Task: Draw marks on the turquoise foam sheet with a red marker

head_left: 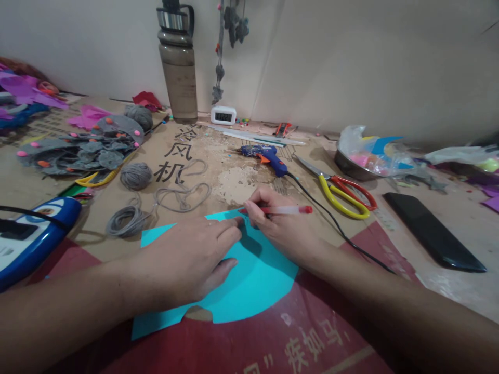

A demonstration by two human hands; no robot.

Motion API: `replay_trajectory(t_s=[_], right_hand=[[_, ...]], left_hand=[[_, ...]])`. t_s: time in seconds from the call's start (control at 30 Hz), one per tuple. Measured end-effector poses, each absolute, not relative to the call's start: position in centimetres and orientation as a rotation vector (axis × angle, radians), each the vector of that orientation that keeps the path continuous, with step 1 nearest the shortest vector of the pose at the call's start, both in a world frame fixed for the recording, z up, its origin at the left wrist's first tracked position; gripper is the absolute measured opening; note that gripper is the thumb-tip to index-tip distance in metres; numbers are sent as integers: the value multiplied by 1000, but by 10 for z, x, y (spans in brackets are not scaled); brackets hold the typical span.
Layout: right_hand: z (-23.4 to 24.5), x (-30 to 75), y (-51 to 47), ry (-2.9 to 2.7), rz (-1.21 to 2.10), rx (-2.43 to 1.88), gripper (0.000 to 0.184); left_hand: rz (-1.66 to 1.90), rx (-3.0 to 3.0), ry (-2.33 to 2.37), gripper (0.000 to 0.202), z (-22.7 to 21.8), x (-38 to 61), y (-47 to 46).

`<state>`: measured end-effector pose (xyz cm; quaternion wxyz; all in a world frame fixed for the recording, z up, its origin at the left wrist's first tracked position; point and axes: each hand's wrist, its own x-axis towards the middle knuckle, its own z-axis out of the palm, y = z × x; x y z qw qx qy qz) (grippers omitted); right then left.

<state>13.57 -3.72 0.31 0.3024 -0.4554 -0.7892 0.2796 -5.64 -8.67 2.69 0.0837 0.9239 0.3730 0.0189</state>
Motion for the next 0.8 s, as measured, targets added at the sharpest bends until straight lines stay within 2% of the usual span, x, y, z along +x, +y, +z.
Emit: replay_trajectory(t_s=[0.8], right_hand=[[6,132,-39,-2093,749,-1208,23]], left_hand=[[60,2739,1119,20,25,-57,-87]])
